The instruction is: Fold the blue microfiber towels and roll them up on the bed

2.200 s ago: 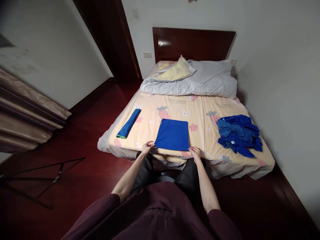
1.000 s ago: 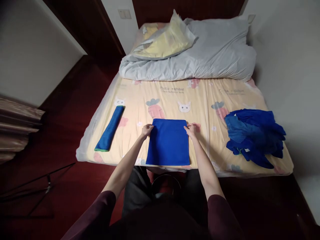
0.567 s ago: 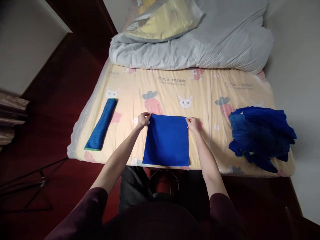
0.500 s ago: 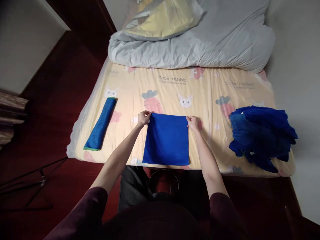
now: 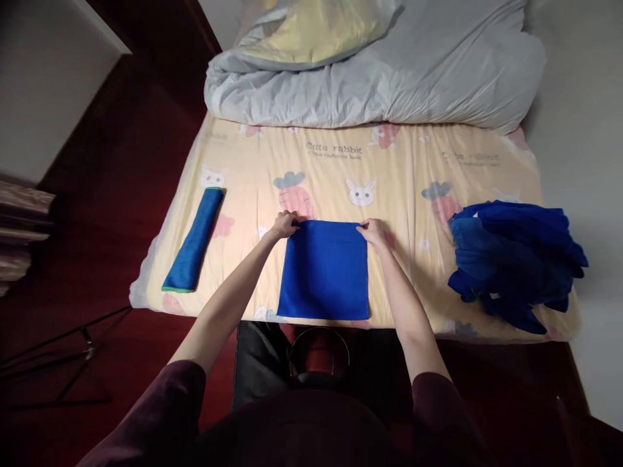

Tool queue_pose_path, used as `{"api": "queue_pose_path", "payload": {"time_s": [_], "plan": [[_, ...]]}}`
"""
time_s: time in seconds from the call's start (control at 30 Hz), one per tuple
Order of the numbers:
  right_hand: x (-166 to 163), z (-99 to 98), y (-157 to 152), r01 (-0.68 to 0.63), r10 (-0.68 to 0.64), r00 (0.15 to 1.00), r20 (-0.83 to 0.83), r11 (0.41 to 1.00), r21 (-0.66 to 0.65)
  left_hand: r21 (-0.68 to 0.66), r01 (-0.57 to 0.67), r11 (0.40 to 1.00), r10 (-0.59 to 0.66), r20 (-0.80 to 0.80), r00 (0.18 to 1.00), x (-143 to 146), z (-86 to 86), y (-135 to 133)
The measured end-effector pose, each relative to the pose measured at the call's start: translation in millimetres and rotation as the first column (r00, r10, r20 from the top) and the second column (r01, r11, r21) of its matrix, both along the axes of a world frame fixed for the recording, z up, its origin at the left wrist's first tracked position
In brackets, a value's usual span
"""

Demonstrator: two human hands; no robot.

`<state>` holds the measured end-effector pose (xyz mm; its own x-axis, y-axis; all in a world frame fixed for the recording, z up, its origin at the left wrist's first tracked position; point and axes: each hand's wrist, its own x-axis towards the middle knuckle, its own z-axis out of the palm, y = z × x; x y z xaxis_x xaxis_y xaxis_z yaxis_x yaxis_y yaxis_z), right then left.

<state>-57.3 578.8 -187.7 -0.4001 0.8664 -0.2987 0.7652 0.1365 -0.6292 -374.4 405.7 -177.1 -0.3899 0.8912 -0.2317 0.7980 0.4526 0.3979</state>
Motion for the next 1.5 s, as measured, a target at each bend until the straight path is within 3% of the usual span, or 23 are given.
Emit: {"api": "queue_pose_path", "payload": {"time_s": [0.07, 0.17, 0.3, 0.4, 0.47, 0.53, 0.6, 0.67, 0.73, 0.8, 0.87, 0.97, 1.03, 1.13, 1.27, 1.37, 1.47, 1.5], "plan": [[1.2, 0.0, 7.1, -0.006, 0.004, 1.0, -0.029, 0.999, -0.053, -0.013, 0.053, 0.998, -0.053, 0.024, 0.998, -7.4, 2.7, 5.4], [-0.1, 4.3, 17.6, 0.028, -0.028, 0.997, -0.077, 1.0, -0.008, 0.003, 0.041, 0.999, -0.041, 0.095, 0.995, -14.8, 10.3, 13.3], [-17.7, 19.1, -1.1, 0.091, -0.083, 0.996, -0.04, 0.952, 0.293, 0.165, -0.094, 0.982, 0.097, -0.012, 0.995, 11.4, 24.8, 16.3], [-33.2, 25.2, -53.0, -0.109, 0.092, 0.994, 0.058, 0.871, 0.48, 0.317, 0.041, 0.947, -0.013, -0.09, 0.996, 59.9, 23.7, 2.1], [-35.4, 21.7, -87.2, -0.345, 0.33, 0.937, 0.117, 0.815, 0.466, 0.343, 0.174, 0.923, -0.162, -0.064, 0.985, 88.0, 13.6, -13.5], [-30.1, 13.6, -103.1, -0.472, 0.456, 0.878, 0.148, 0.771, 0.427, 0.347, 0.202, 0.916, -0.207, -0.021, 0.978, 100.0, 0.4, -26.3], [-22.7, 5.2, -96.5, -0.444, 0.412, 0.895, 0.17, 0.793, 0.418, 0.341, 0.139, 0.93, -0.148, 0.0, 0.989, 95.1, -10.1, -29.6], [-19.7, 1.4, -78.0, -0.338, 0.285, 0.941, 0.185, 0.84, 0.425, 0.329, 0.066, 0.942, -0.071, 0.003, 0.997, 82.6, -13.4, -22.8], [-22.8, 4.4, -66.6, -0.262, 0.193, 0.961, 0.197, 0.864, 0.429, 0.319, 0.017, 0.948, -0.019, 0.004, 1.0, 76.3, -8.7, -13.7], [-27.7, 11.4, -76.6, -0.253, 0.181, 0.963, 0.198, 0.856, 0.451, 0.327, 0.01, 0.945, -0.011, -0.001, 1.0, 85.0, -0.5, -13.7], [-27.0, 16.1, -107.2, -0.324, 0.262, 0.945, 0.193, 0.817, 0.478, 0.347, 0.088, 0.934, -0.09, -0.011, 0.996, 107.2, 4.3, -30.1], [-7.3, 12.2, -157.5, -0.448, 0.406, 0.893, 0.195, 0.758, 0.474, 0.359, 0.236, 0.903, -0.243, -0.026, 0.97, 142.5, -0.4, -80.7], [13.7, 4.9, -171.4, -0.407, 0.353, 0.913, 0.203, 0.781, 0.473, 0.343, 0.206, 0.916, -0.2, -0.053, 0.978, 152.5, -7.2, -118.5], [41.2, -0.9, -162.5, -0.246, 0.165, 0.965, 0.202, 0.835, 0.492, 0.312, 0.083, 0.946, -0.052, -0.107, 0.993, 147.2, -12.5, -161.7], [58.7, 12.5, -164.3, -0.129, 0.057, 0.987, 0.149, 0.834, 0.537, 0.316, 0.073, 0.946, -0.022, -0.163, 0.986, 145.8, -3.6, -195.3], [72.7, 19.6, -206.5, -0.233, 0.201, 0.972, 0.119, 0.794, 0.561, 0.336, 0.207, 0.919, -0.138, -0.219, 0.966, 166.7, 2.4, -219.7], [101.8, 10.2, -256.9, -0.445, 0.445, 0.886, 0.132, 0.73, 0.519, 0.322, 0.338, 0.884, -0.269, -0.239, 0.933, 189.8, -4.3, -250.6], [114.6, 4.1, -269.9, -0.455, 0.455, 0.88, 0.135, 0.729, 0.512, 0.321, 0.334, 0.886, -0.266, -0.237, 0.934, 194.5, -9.5, -261.8]]}}
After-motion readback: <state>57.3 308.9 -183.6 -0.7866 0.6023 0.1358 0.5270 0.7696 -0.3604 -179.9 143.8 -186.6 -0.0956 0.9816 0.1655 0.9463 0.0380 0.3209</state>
